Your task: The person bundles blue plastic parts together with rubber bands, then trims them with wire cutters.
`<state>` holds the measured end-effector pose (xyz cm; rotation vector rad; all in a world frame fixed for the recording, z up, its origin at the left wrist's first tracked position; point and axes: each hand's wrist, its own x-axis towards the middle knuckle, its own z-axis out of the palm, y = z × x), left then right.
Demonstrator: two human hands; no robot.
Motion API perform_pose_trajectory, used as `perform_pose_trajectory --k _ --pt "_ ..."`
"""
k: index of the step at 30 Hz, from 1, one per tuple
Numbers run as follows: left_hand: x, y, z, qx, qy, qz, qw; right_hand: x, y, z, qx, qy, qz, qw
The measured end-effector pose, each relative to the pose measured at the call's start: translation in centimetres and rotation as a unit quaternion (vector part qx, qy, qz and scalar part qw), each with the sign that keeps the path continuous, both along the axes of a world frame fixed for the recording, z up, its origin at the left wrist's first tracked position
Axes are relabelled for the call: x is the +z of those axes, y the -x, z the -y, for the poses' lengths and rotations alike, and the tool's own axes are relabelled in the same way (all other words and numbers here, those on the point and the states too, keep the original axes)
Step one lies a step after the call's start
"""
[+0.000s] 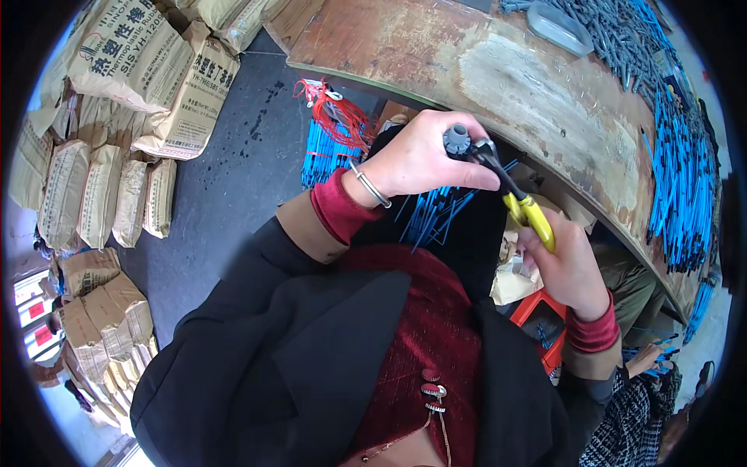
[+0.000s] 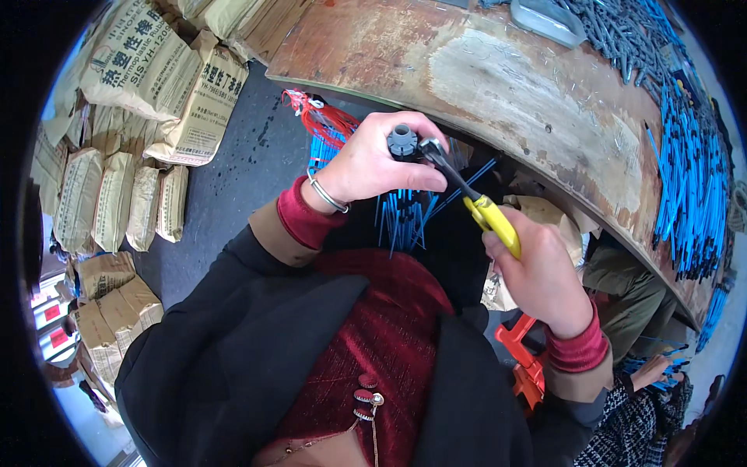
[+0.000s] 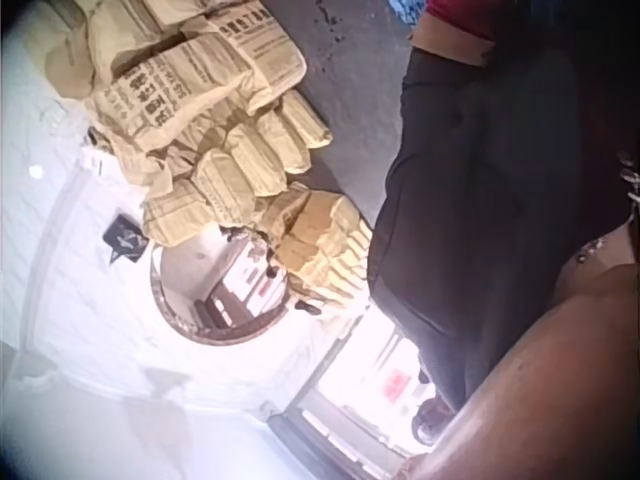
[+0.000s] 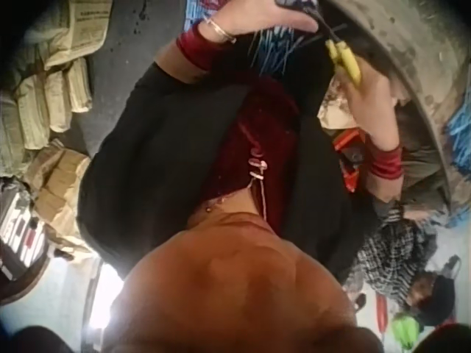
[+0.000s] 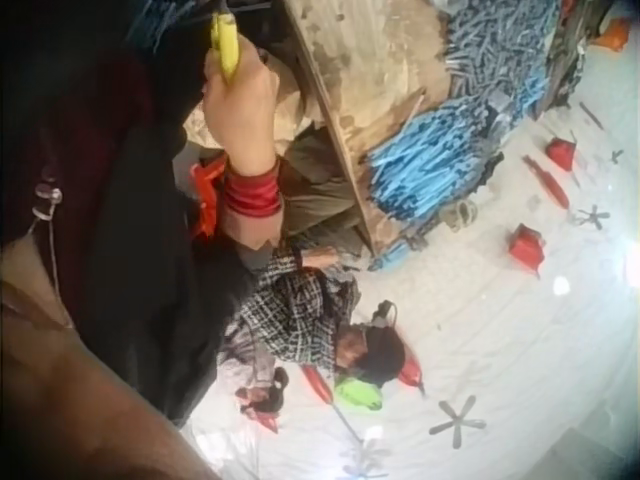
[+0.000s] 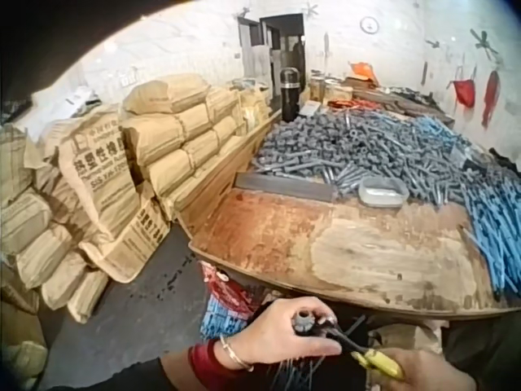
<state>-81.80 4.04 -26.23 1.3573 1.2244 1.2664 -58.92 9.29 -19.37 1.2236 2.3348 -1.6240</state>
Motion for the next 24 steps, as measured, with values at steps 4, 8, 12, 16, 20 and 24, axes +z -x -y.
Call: perform_pose_trajectory --k 4,8,12,16,20,24 --pt "0.4 0.1 0.6 -0.039 -0.019 0.111 0.993 -3.3 -1.1 0.3 -0.058 0.014 -0.218 0.974" --pt "-1.3 -0.1 0.7 0.053 -0.061 0.106 0.991 -4.7 -1.7 0.7 -0.131 0.201 -0.402 0.884" --pt "-1.5 0.4 0.9 -0.018 0.03 0.126 0.991 -5.5 -1.3 0.0 -0.124 -0.029 -0.28 0.952" --pt "-1.4 0.3 1.0 -0.026 0.031 0.114 0.993 -6.8 0.2 -1.3 -0.013 -0.581 -0.104 0.807" --pt "-0.9 -0.1 1.3 0.025 -0.003 0.043 0.999 -6.8 0.6 -1.5 0.053 -0.701 -0.076 0.708" --pt "-1.1 -0.4 1.3 0.029 0.008 0.049 0.998 -6.8 1.2 -0.7 0.039 -0.718 -0.076 0.691"
